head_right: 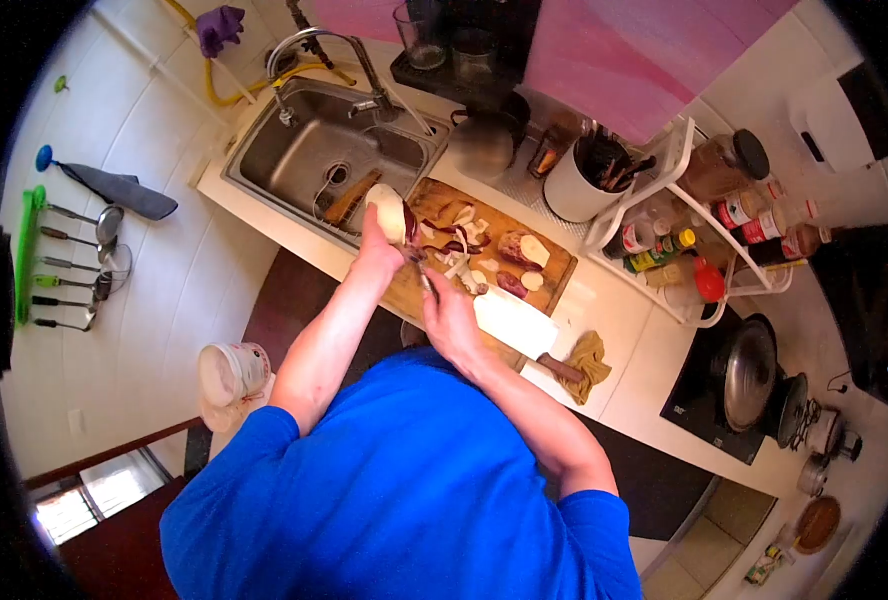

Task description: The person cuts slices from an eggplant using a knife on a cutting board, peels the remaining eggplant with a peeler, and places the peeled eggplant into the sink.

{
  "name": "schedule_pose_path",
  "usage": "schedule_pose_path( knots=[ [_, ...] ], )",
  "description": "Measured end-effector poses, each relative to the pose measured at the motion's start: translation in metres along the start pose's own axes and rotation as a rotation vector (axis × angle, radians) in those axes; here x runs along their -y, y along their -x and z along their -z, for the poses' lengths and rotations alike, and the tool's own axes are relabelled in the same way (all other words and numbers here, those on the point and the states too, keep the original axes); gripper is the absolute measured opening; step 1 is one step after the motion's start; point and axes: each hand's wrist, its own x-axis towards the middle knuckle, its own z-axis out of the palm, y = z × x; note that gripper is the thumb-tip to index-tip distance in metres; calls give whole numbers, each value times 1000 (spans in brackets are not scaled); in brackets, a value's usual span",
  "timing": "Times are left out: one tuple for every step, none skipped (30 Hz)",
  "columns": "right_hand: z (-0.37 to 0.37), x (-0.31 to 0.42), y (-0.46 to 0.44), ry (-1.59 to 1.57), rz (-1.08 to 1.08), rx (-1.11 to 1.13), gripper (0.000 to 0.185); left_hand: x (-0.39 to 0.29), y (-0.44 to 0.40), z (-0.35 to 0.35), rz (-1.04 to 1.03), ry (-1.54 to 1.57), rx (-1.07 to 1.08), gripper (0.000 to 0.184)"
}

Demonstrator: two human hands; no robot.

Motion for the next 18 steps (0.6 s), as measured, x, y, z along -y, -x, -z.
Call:
schedule_pose_path(
  knots=[
    [5,-1,2,-56,-52,-12,38,0,6,0,-79,-70,10,57],
    [10,-2,4,-111,-107,-25,38,-1,13,0,-155,-141,18,58],
    [17,-1,7,-152,-128,-37,37,-2,16,0,-212,-63,46,59],
    [18,-17,5,-150,-127,-34,37,-2,12,6,-213,-61,45,59],
    [14,-42,3,-267,-222,-50,39,-4,10,13,-286,-151,88,60],
    [16,-44,2,-385,-319,-68,41,-6,9,20,-357,-245,131,61],
    [27,-46,2,-691,-566,7,42,-7,8,26,-355,-251,132,61],
    [31,-50,-1,-695,-564,-1,42,-8,7,30,-322,-252,166,60],
    [34,-57,-3,-674,-646,12,43,-9,12,31,-289,-252,199,59],
    [35,-65,-5,-651,-727,28,43,-10,18,32,-287,-256,202,59],
    [36,-74,-6,-606,-713,76,42,-13,25,33,-124,-173,252,61],
    [39,-73,-6,-608,-711,76,42,-16,30,35,37,-88,299,62],
    [41,-71,-6,-578,-572,98,41,-19,29,41,35,-90,299,62],
    [44,-70,-6,-545,-434,119,40,-20,27,47,100,-85,425,64],
    [45,-76,-8,-545,-435,118,40,-19,32,48,167,-80,550,65],
    [47,-84,-13,-447,-510,145,41,-18,37,49,168,-80,549,65],
    [46,-91,-14,-351,-584,171,41,-17,42,50,171,-74,572,65],
    [46,-85,-15,-356,-583,166,41,-18,49,47,174,-69,599,65]
  ],
)
